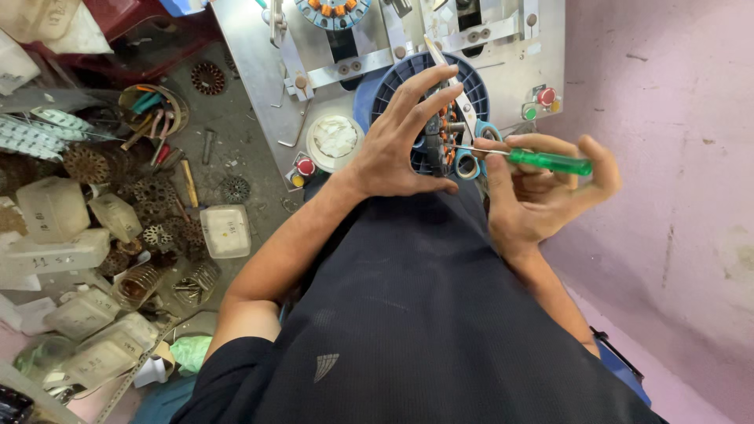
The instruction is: The person works on a motor stator assembly, using a screwdriver to adjust components and scissors to trim wires. They also handle small white insulating pieces and place them into the stator slots.
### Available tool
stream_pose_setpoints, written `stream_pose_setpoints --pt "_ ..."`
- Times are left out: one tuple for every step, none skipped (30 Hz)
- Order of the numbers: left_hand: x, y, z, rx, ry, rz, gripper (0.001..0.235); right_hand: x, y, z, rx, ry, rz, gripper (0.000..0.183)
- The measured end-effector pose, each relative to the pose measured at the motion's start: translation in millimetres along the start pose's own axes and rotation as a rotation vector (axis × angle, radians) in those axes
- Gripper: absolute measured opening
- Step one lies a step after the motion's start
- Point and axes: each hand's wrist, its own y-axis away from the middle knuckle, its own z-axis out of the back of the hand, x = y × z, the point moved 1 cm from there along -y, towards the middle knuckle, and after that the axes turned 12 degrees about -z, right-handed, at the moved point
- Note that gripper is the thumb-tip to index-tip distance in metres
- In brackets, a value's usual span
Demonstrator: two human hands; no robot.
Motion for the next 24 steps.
stream_pose_setpoints --pt "0.5 0.0 4.3 0.015 0.036 -0.003 0.11 -1.3 2.3 -3.4 0.001 0.047 0.061 0.072" --pt "1.8 0.1 8.7 0.014 0.094 0.028 0.099 -3.3 2.8 -6.1 0.003 0.071 0.12 0.075" --pt "3.1 0.6 13.0 0.012 0.151 0.057 0.089 -5.1 3.3 -7.1 -0.001 0.097 0.171 0.076" --pt "4.9 0.6 16.5 0.009 0.23 0.077 0.078 -7.3 3.3 -8.5 -0.007 0.122 0.222 0.077" --pt "7.0 0.7 20.3 0.004 0.306 0.099 0.068 -9.3 2.6 -9.4 -0.019 0.146 0.265 0.077" --pt "9.5 0.4 23.4 -0.001 0.404 0.11 0.058 -11.4 1.3 -11.0 -0.031 0.169 0.308 0.076" --pt "11.1 0.6 25.2 -0.005 0.475 0.122 0.053 -13.0 0.6 -13.3 -0.039 0.174 0.361 0.074" --pt "12.7 0.6 26.5 -0.009 0.546 0.136 0.048 -14.4 -0.1 -16.6 -0.047 0.179 0.415 0.071" --pt "14.9 -0.2 26.4 -0.012 0.59 0.149 0.047 -15.6 -2.4 -19.2 -0.056 0.184 0.47 0.069" --pt "17.1 -1.2 26.1 -0.015 0.634 0.163 0.047 -16.0 -5.2 -22.0 -0.076 0.195 0.557 0.068" --pt "19.3 -2.5 25.7 -0.02 0.645 0.171 0.045 -16.3 -9.3 -26.1 -0.099 0.206 0.644 0.067" --pt "21.6 -4.1 25.4 -0.026 0.656 0.18 0.044 -15.0 -12.5 -29.0 -0.121 0.216 0.731 0.066" --pt "22.7 -4.5 25.1 -0.033 0.667 0.191 0.043 -11.9 -14.1 -30.5 -0.109 0.211 0.71 0.063" --pt "23.5 -5.0 25.1 -0.028 0.633 0.16 0.043 -7.8 -15.9 -31.3 -0.097 0.205 0.69 0.06" --pt "23.9 -5.2 25.4 -0.023 0.6 0.129 0.043 -2.5 -17.6 -31.4 -0.084 0.2 0.668 0.057" --pt "24.2 -5.4 25.8 -0.018 0.567 0.099 0.043 3.6 -19.2 -29.8 -0.029 0.267 0.554 0.055" --pt "24.0 -5.2 24.9 -0.024 0.573 0.099 0.042 11.6 -18.8 -24.5 0.027 0.335 0.437 0.053" --pt "23.3 -4.9 24.0 -0.029 0.58 0.099 0.042 18.6 -19.9 -19.8 0.081 0.401 0.318 0.051" --pt "22.8 -4.9 24.1 -0.033 0.585 0.097 0.042 24.4 -22.7 -16.9 0.133 0.411 0.234 0.048" --pt "21.3 -4.5 24.5 -0.038 0.588 0.094 0.042 30.0 -25.5 -13.9 0.184 0.42 0.148 0.046" --pt "20.3 -5.0 24.6 -0.042 0.591 0.087 0.041 34.3 -28.2 -13.2 0.231 0.429 0.065 0.044" --pt "19.0 -5.7 24.7 -0.047 0.595 0.08 0.041 39.5 -30.6 -12.2 0.235 0.369 0.101 0.05" --pt "18.0 -6.2 25.5 -0.053 0.627 0.103 0.039 44.1 -34.3 -10.7 0.24 0.307 0.138 0.056" --pt "17.6 -7.0 26.4 -0.06 0.66 0.126 0.038 47.4 -34.6 -12.2 0.213 0.251 0.148 0.061"
